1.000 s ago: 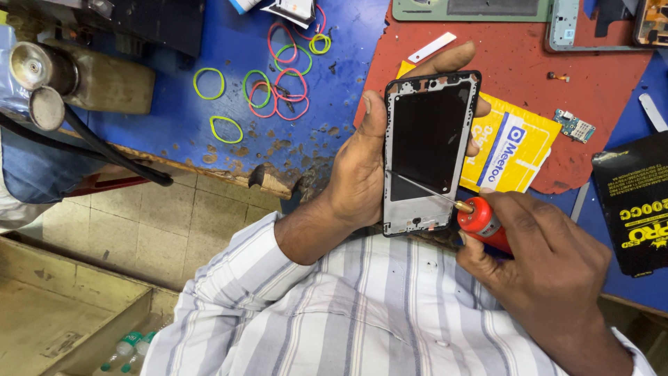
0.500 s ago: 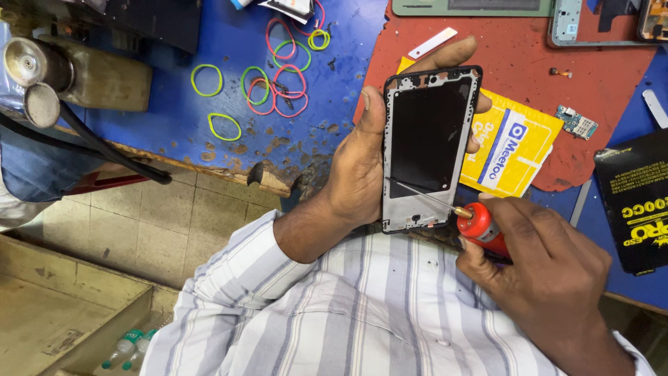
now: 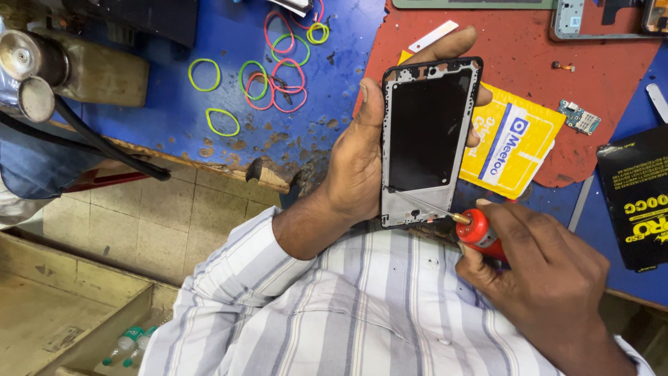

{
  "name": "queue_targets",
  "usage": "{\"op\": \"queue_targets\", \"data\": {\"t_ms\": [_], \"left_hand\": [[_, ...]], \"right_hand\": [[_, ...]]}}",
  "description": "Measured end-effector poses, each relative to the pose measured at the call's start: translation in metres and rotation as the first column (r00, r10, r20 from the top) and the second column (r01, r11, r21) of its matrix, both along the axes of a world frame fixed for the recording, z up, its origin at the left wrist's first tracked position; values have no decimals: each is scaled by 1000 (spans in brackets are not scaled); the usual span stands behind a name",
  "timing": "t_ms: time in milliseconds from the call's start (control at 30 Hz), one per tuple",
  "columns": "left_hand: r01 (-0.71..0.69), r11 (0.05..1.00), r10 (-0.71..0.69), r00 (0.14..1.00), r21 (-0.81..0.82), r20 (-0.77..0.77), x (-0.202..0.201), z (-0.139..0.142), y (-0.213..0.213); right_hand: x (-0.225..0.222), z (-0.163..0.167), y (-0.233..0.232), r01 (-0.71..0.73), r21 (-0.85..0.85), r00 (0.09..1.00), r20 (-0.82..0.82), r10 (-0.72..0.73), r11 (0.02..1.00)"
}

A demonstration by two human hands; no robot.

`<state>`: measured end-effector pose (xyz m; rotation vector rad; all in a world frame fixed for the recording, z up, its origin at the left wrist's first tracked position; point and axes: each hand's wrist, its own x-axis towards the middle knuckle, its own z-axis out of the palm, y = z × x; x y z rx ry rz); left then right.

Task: The person cleans the inside of a disassembled mobile phone frame using a small brush and a red electric screwdriver. They then place a new battery into the frame and handle the phone's back cover.

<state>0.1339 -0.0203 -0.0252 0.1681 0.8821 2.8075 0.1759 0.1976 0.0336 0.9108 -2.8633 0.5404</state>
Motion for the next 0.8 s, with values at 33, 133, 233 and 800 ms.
{"op": "queue_targets", "data": {"t_ms": [33, 133, 233, 800], "left_hand": [[-1, 1000, 1, 1000, -3, -4, 0, -1, 0], [0, 1000, 0, 1000, 1, -10, 0, -2, -1], [4, 1000, -4, 1000, 4, -9, 1, -3, -1], [2, 999, -2, 1000, 36, 6, 1, 1, -1]], "right_hand": [[0, 0, 0, 1, 4, 1000, -1, -1, 1000], [1, 2, -1, -2, 5, 1000, 4, 2, 1000], [2, 3, -1, 1, -4, 1000, 29, -1, 1000], [2, 2, -5, 29, 10, 999, -26, -29, 1000]]}}
